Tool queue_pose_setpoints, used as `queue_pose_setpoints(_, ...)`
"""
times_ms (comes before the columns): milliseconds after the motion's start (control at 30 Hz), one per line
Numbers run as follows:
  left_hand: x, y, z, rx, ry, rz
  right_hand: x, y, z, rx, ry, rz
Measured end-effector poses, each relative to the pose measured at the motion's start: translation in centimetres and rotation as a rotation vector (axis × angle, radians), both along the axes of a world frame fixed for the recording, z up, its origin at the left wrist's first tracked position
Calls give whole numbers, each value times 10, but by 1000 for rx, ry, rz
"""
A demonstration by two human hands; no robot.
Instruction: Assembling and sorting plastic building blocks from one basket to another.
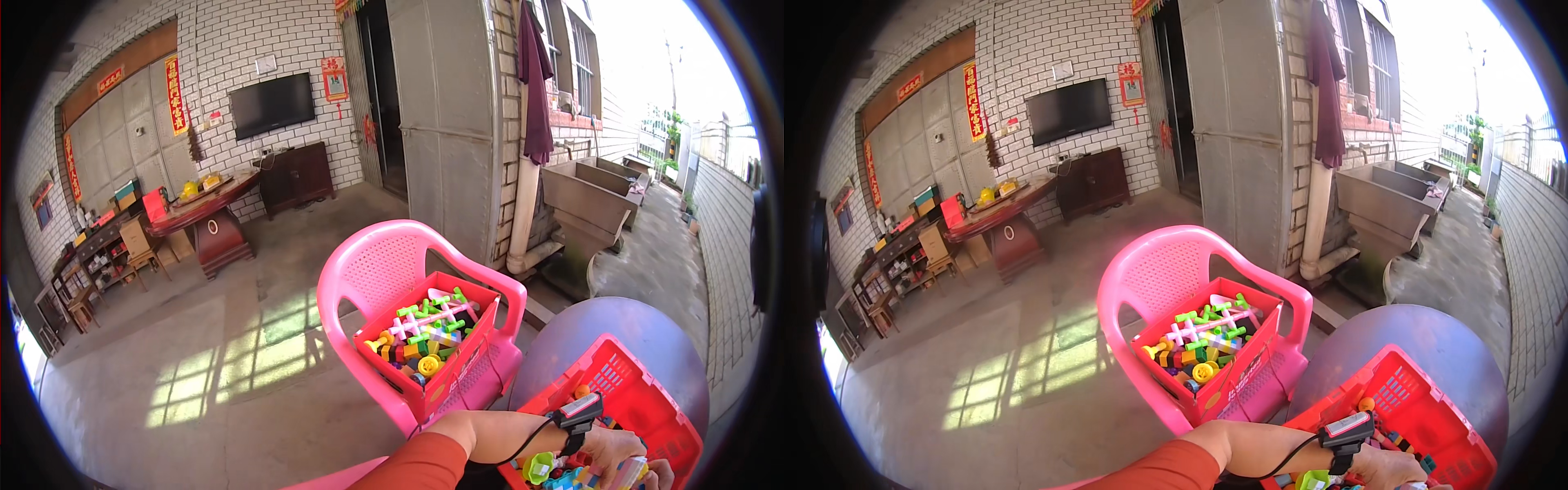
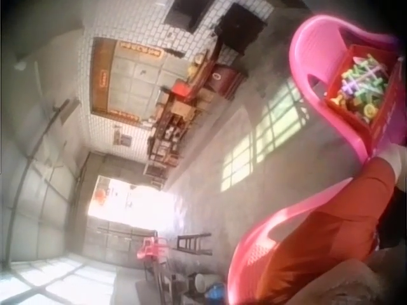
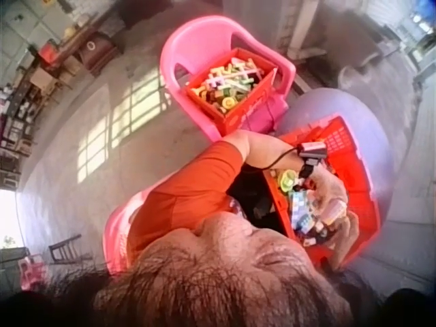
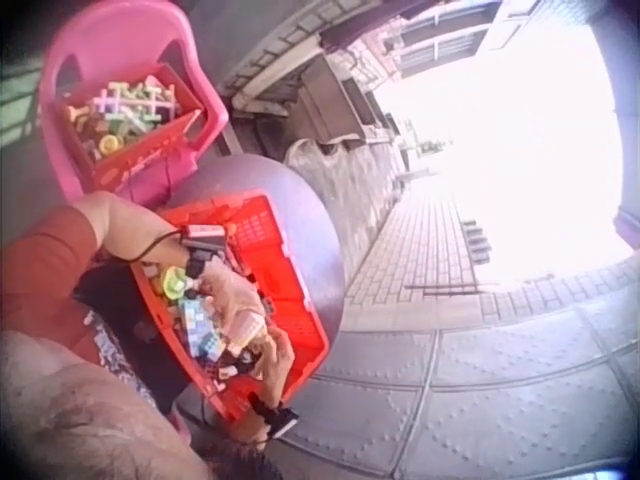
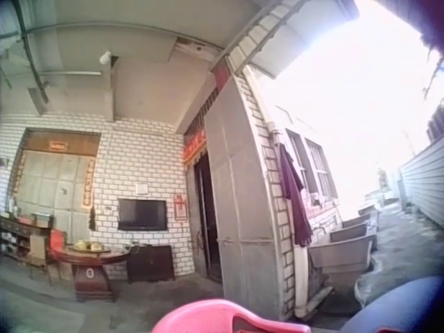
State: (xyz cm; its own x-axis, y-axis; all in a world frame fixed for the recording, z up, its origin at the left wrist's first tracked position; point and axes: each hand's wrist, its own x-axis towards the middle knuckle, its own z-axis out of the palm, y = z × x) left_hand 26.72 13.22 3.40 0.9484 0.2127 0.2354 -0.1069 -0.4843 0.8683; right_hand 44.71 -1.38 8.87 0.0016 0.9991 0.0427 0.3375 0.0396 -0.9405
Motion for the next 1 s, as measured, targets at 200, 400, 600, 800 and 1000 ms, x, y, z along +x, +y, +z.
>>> queue_pose_setpoints(200, 14, -5, -13, 131, 78, 130, 8, 4, -24, 11, -83, 105)
queue_pose_setpoints(400, 22, -14, -37, 401, 77, 160, -19, 9, -3, 36, -345, 244)
queue_pose_setpoints(600, 3, -17, -7, -38, 22, -218, 2, 2, -1, -160, 51, 269)
queue_pose_setpoints(800, -12, -13, 5, -40, -67, 51, -7, 1, 1, 46, -19, 180)
queue_pose_setpoints(1000, -8, -20, 1, 115, 178, 143, -18, 6, -6, -33, -217, 158)
